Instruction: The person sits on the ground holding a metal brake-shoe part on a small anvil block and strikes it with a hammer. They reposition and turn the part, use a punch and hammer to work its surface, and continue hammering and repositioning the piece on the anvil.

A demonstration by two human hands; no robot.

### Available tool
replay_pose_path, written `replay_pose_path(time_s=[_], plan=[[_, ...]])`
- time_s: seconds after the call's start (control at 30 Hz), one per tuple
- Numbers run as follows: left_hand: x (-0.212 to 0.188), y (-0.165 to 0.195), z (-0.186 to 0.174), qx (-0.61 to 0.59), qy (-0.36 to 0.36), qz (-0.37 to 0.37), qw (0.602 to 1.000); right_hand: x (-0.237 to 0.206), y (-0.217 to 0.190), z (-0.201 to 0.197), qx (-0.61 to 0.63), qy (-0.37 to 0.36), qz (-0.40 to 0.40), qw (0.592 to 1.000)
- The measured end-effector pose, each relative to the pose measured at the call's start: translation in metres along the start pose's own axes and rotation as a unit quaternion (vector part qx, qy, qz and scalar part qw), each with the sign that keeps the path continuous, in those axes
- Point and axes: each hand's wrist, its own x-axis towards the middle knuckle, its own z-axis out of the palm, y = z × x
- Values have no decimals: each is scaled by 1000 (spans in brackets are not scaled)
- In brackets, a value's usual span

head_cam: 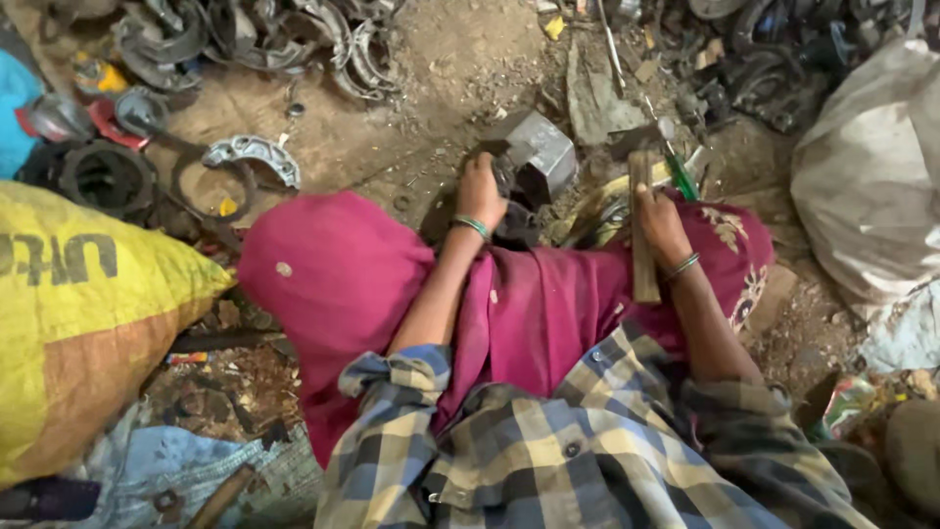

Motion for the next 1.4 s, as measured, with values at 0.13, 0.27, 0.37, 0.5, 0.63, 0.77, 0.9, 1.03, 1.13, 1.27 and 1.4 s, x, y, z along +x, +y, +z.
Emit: replay_pose_path(time_s=[0.13,0.27,0.37,0.5,0.63,0.77,0.9,1.03,1.13,1.27,1.4], plan=[[14,-19,-22,-199,-81,44,976,-4,11,-7,18,-35,10,999],[5,-40,-53,-292,-164,69,940,0,5,-5,361,-54,266,892],[-2,-37,-64,-406,-223,66,884,1,6,2,345,-46,281,894],[1,-35,-78,-360,-279,135,880,1,18,11,359,-45,274,891],[1,-38,-76,-376,-257,124,882,2,25,13,377,-42,255,889],[7,-35,-50,-192,-138,82,968,1,18,9,427,-56,277,859],[10,-23,-14,-24,-60,-1,998,2,14,3,505,-61,286,812],[2,-12,6,34,-8,-28,999,8,22,3,670,-107,309,667],[-7,-8,12,59,7,-30,998,7,24,7,671,-116,267,682],[-17,-4,15,108,-57,-45,991,-11,14,15,438,-46,143,887],[-19,-6,18,121,-33,-41,991,-47,-28,2,284,56,11,957]])
